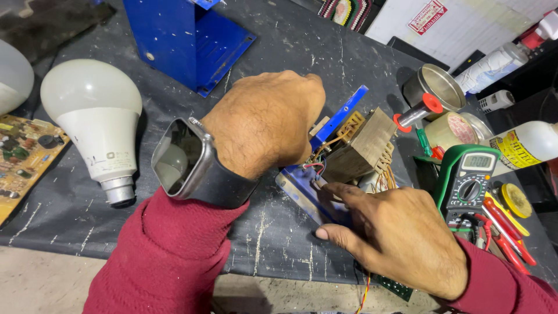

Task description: The person works on a blue metal electronic device, removing the cover and manipulating internal wires and a transformer. They use a multimeter to test connections on a circuit board and the device's components, then reassemble the unit.

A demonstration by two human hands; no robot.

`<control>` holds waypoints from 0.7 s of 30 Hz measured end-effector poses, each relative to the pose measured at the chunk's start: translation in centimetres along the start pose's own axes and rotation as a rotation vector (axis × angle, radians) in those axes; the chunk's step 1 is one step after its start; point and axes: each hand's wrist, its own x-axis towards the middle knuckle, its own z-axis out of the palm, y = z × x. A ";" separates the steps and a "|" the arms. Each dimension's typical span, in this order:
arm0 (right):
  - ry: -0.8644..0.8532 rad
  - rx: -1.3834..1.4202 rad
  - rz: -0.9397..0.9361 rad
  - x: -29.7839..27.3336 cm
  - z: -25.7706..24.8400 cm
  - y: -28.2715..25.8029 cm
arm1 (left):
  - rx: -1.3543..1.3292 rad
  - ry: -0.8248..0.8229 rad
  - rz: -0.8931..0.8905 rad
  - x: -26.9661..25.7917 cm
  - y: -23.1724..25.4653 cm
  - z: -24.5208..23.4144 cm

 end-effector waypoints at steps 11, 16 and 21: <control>0.233 0.004 -0.294 0.4 1.0 1.1 | -0.020 -0.158 -0.031 0.2 0.2 -0.5; 0.314 -0.186 -0.370 0.3 1.6 0.3 | 0.020 -0.220 -0.077 0.5 0.7 -0.3; 0.361 -0.213 -0.398 0.4 1.9 0.3 | 0.021 -0.231 -0.058 0.5 0.8 0.4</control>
